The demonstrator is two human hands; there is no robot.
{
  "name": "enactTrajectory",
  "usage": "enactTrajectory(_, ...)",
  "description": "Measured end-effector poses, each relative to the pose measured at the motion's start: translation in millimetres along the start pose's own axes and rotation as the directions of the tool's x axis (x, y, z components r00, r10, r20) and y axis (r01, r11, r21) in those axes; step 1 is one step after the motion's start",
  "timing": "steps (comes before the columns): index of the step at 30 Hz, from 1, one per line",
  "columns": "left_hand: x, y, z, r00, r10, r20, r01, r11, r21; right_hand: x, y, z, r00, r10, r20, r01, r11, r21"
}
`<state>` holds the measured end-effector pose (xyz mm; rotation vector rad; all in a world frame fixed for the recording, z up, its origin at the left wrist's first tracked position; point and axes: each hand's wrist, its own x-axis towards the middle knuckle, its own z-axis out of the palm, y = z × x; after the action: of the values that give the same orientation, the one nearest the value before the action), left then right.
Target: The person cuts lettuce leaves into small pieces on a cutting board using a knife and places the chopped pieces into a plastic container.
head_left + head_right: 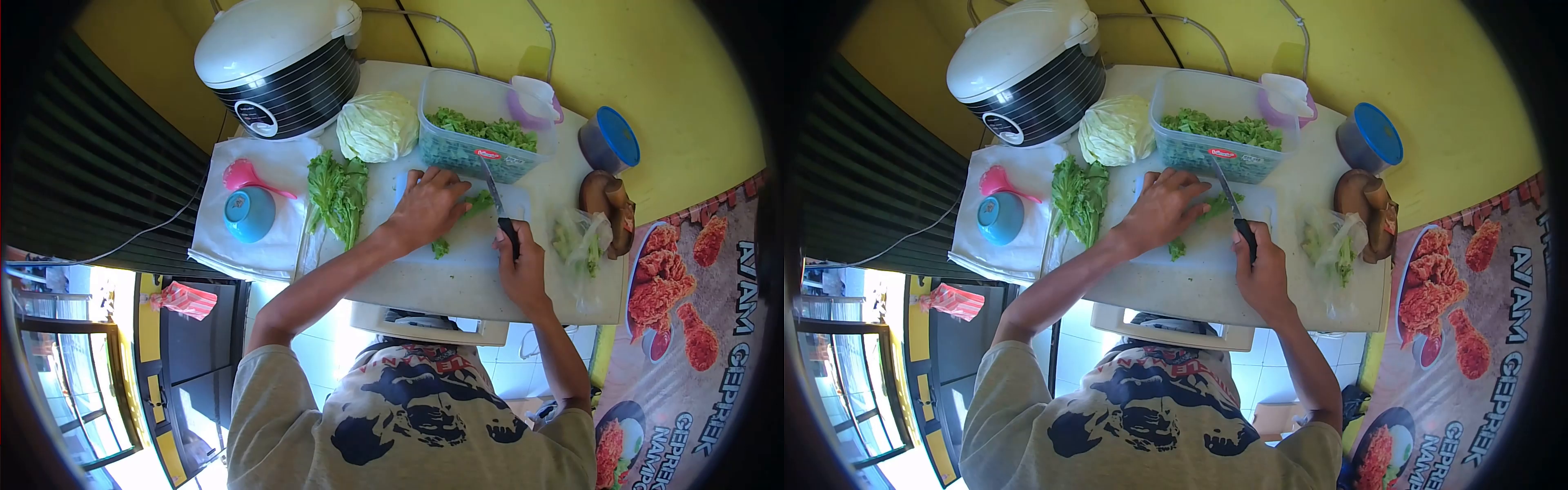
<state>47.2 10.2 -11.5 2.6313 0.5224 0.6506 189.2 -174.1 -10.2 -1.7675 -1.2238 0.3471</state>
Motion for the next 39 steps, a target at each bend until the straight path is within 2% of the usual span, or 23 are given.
enactTrajectory(5, 8.2, 3.5, 6.2, 0.994, 0.018, 0.105, -0.015, 1.0, -0.028, 12.3, -3.6, 1.4, 1.0, -0.003, -0.013, 0.002, 0.998, -0.065)
enactTrajectory(7, 7.5, 2.2, 2.9, 0.992, 0.054, 0.11, -0.048, 0.997, -0.06, 20.0, -10.7, 1.7, 0.994, -0.094, -0.052, 0.092, 0.994, -0.051)
enactTrajectory(9, 5.1, 5.7, -8.7, 0.978, 0.083, 0.192, -0.053, 0.986, -0.161, 29.0, -12.7, -1.0, 0.995, -0.091, -0.039, 0.092, 0.995, 0.034)
enactTrajectory(11, 2.5, 12.4, -21.9, 0.965, 0.084, 0.25, -0.012, 0.961, -0.276, 35.3, -11.2, -3.4, 0.999, -0.001, 0.044, -0.008, 0.981, 0.193)
enactTrajectory(13, -1.6, 16.4, -30.0, 0.957, 0.05, 0.285, 0.073, 0.912, -0.404, 35.4, -11.9, -8.6, 0.987, 0.07, 0.146, -0.101, 0.971, 0.215)
enactTrajectory(14, -3.3, 16.4, -33.6, 0.956, 0.014, 0.294, 0.131, 0.874, -0.468, 36.3, -12.3, -10.1, 0.975, 0.102, 0.199, -0.146, 0.964, 0.221)
enactTrajectory(16, -6.7, 15.9, -38.3, 0.947, -0.053, 0.318, 0.24, 0.773, -0.587, 33.7, -7.3, -5.7, 0.984, 0.057, 0.171, -0.097, 0.968, 0.233)
enactTrajectory(17, -7.6, 13.5, -36.2, 0.952, -0.078, 0.295, 0.259, 0.716, -0.648, 32.3, -5.9, -4.0, 0.987, 0.034, 0.156, -0.071, 0.968, 0.239)
enactTrajectory(20, -10.7, 7.8, -29.5, 0.954, -0.139, 0.265, 0.298, 0.524, -0.798, 26.3, -13.1, -1.1, 0.97, 0.108, 0.218, -0.167, 0.948, 0.272)
enactTrajectory(22, -10.8, 9.3, -30.4, 0.946, -0.15, 0.287, 0.323, 0.391, -0.862, 21.3, -7.0, 9.4, 0.984, -0.012, 0.178, -0.041, 0.956, 0.291)
enactTrajectory(23, -10.7, 10.7, -30.8, 0.944, -0.142, 0.297, 0.329, 0.377, -0.866, 19.7, -4.5, 12.5, 0.985, -0.072, 0.158, 0.022, 0.954, 0.298)
enactTrajectory(24, -10.7, 12.3, -31.5, 0.942, -0.135, 0.307, 0.335, 0.364, -0.869, 20.9, -9.6, 6.9, 0.964, 0.08, 0.253, -0.172, 0.914, 0.368)
enactTrajectory(26, -10.4, 12.7, -32.6, 0.942, -0.109, 0.316, 0.334, 0.354, -0.873, 24.5, -24.3, -8.8, 0.822, 0.334, 0.462, -0.538, 0.722, 0.435)
enactTrajectory(28, -9.2, 11.5, -34.0, 0.946, -0.071, 0.315, 0.319, 0.361, -0.876, 24.4, -20.2, -4.6, 0.877, 0.284, 0.387, -0.442, 0.792, 0.422)
enactTrajectory(29, -9.6, 12.6, -33.9, 0.94, -0.102, 0.327, 0.342, 0.331, -0.88, 24.0, -19.3, -2.2, 0.901, 0.256, 0.351, -0.393, 0.822, 0.411)
enactTrajectory(34, -12.5, 18.9, -34.0, 0.878, -0.204, 0.434, 0.475, 0.245, -0.845, 23.4, -22.0, 2.2, 0.894, 0.325, 0.309, -0.446, 0.713, 0.541)
enactTrajectory(37, -15.5, 16.4, -26.0, 0.924, -0.259, 0.283, 0.356, 0.308, -0.882, 25.1, -20.1, 2.4, 0.894, 0.318, 0.316, -0.445, 0.72, 0.532)
enactTrajectory(39, -14.9, 17.1, -26.1, 0.928, -0.281, 0.245, 0.322, 0.275, -0.906, 27.3, -19.6, 2.5, 0.905, 0.291, 0.311, -0.415, 0.765, 0.493)
